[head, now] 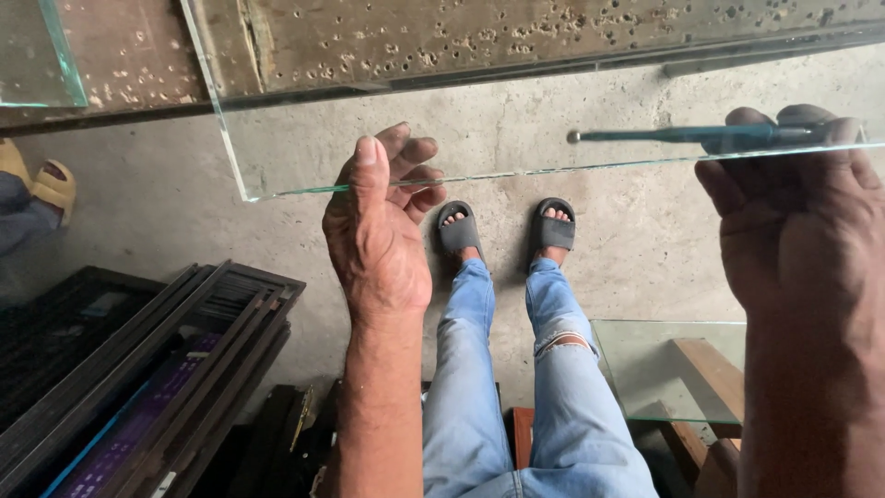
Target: The person uses a utility knife to scrape along a black frame on a workbench. Then, the person uses a glass cutter to score a large sheet of glass and snaps it along the scored line to separate a piece.
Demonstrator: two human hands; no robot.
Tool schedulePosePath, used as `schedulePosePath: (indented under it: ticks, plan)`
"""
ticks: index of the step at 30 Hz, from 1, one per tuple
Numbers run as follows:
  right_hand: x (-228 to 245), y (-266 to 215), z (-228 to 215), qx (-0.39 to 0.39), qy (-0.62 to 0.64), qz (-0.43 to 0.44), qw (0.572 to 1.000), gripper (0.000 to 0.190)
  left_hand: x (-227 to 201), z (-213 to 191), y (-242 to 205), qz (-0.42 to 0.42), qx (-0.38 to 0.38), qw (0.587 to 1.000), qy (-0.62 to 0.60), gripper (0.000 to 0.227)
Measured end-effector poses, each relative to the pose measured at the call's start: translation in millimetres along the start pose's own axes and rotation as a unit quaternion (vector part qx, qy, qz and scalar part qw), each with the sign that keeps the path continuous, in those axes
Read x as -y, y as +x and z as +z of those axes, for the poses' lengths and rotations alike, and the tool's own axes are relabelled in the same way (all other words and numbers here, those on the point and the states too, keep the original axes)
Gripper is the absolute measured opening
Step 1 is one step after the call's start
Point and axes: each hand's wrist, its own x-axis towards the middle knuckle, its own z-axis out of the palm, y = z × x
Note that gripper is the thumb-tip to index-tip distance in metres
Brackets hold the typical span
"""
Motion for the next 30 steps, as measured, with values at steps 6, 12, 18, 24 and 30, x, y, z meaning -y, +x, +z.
schedulePosePath:
  ticks: [6,12,18,24,30]
  plan:
    - [-3.1,-0.3,-9.0,0.018,0.070,0.017,0.997,0.022,-0.6,0.3,-1.3,0.005,-0.001,1.000,0.009,0.039]
    - [-3.0,2.5,-9.4,0.006,0.069,0.022,0.997,0.021,-1.2,0.5,-2.3,0.015,0.006,1.000,0.018,0.039]
    - [-2.1,-7.6,6.8,-0.019,0.029,-0.008,0.999,0.024,-0.6,0.8,-2.1,0.020,0.005,0.999,0.025,0.039]
    - [-4.5,-2.6,2.3,-0.025,0.070,0.013,0.997,0.022,-1.4,2.1,-1.8,0.014,-0.005,0.999,0.030,0.042]
    - [-1.5,-6.9,10.2,-0.039,0.050,0.000,0.998,0.018,-2.6,3.0,-2.2,0.020,-0.002,0.999,0.046,0.043]
